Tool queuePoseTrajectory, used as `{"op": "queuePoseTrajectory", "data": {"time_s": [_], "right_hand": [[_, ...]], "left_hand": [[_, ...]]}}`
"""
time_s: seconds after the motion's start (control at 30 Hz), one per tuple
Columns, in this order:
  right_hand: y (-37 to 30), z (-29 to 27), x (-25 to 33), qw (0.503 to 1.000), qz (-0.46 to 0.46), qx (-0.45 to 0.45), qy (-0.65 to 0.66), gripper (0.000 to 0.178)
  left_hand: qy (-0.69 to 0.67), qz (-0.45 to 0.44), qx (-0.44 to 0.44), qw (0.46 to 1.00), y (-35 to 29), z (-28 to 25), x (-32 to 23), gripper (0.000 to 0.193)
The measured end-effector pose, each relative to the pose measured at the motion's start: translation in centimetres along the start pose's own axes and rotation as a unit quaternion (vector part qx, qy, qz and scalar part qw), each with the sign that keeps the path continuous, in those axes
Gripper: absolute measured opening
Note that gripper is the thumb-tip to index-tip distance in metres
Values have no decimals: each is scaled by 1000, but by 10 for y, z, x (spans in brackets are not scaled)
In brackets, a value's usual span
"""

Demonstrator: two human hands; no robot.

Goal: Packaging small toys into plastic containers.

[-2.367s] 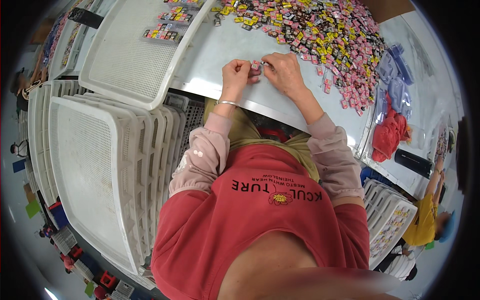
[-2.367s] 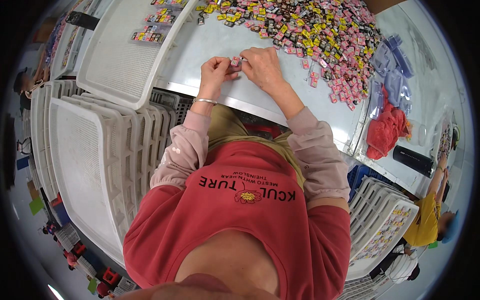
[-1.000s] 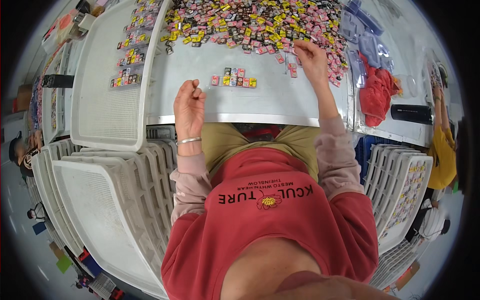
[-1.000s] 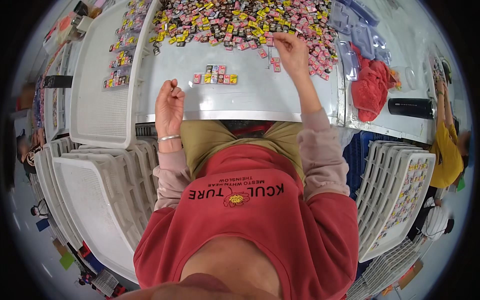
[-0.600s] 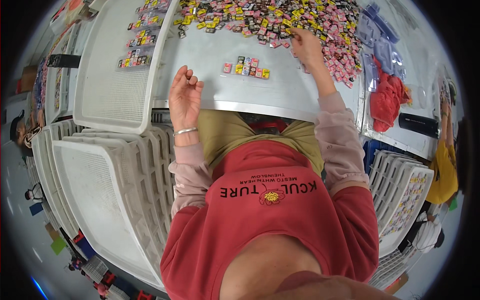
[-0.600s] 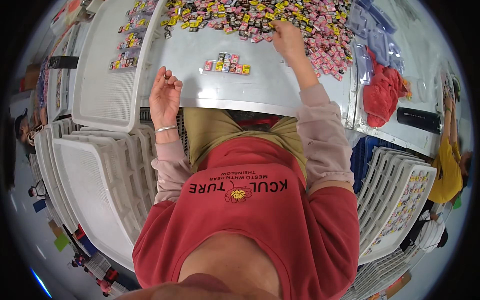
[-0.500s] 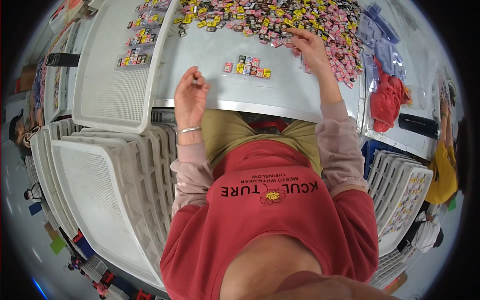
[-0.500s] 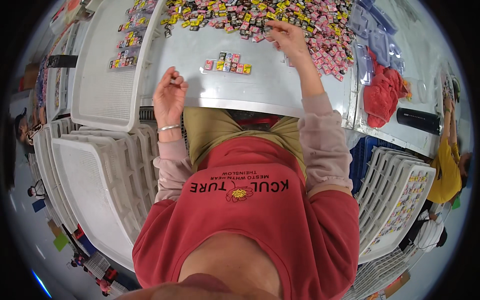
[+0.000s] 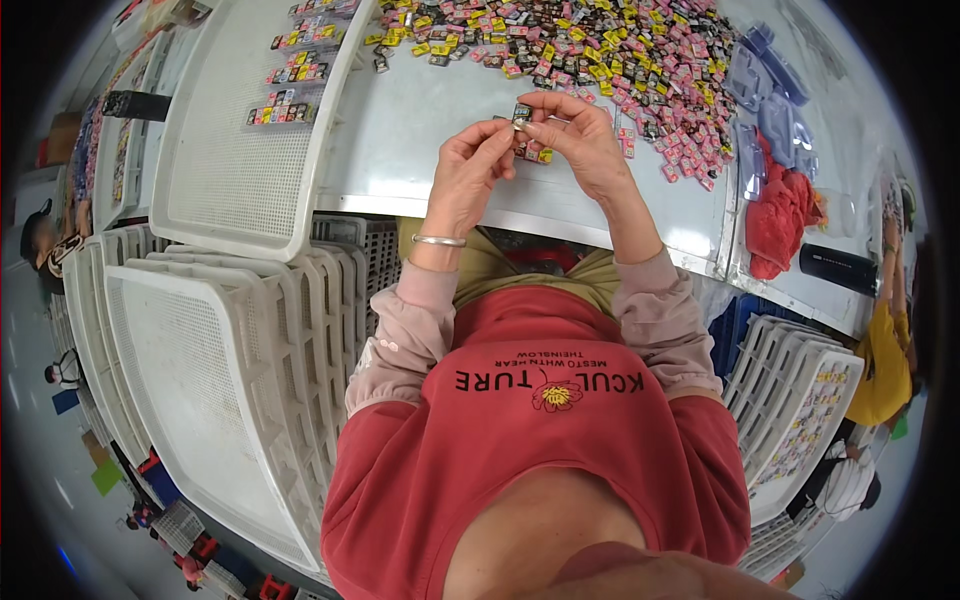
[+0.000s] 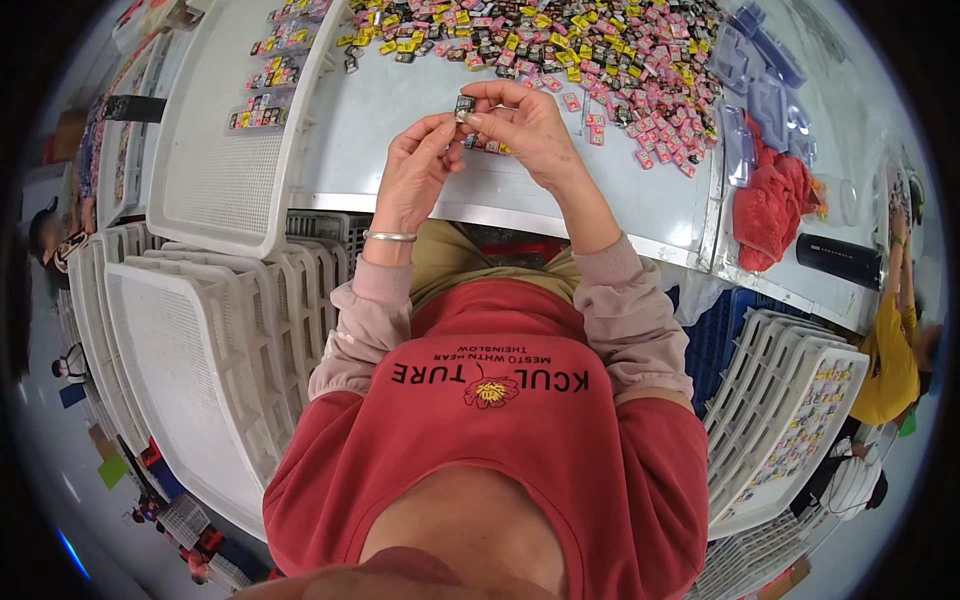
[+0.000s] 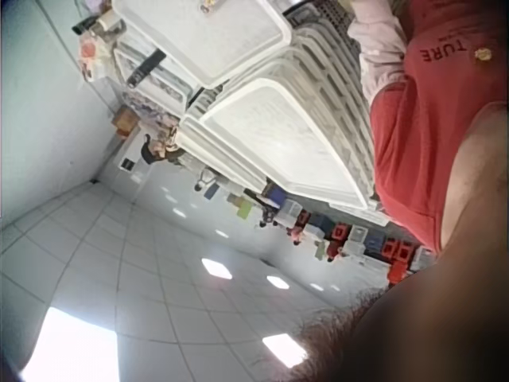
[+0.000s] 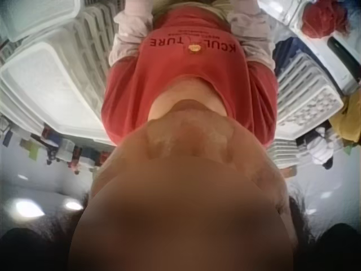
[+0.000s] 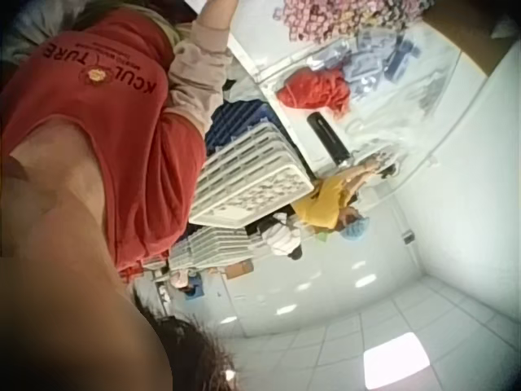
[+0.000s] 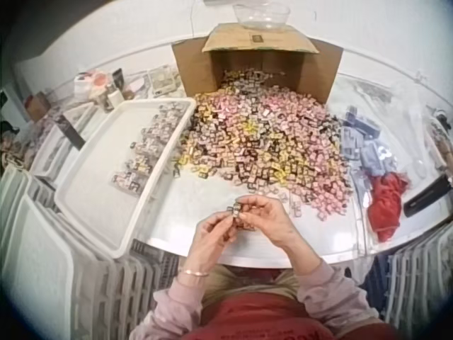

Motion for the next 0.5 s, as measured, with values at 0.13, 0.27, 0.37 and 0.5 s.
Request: {"op": "queuePoseTrajectory", "data": {"time_s": [0.13,0.27,0.37,0.5], "right_hand": [[-1,1,-2,1000,9,-6,8,26],[5,-3,-3,998,41,-21,-53,22],[29,-8,10,998,-17,10,-63,23],[41,-40,37,996,-30,-49,-69,26]], "left_hand": [[34,7,-14,999,1,-4,1,18],[85,16,-13,996,4,-7,-3,17],[109,54,-22,992,14,-18,-33,20],[65,121,-83,987,13,-55,-83,24]]}}
Point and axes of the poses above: each hand's wrist, its own y-axis towards the middle knuckle, its own z-axis out of the palm, x = y × z, the point moved 8 cm from there along y, towards the middle knuckle
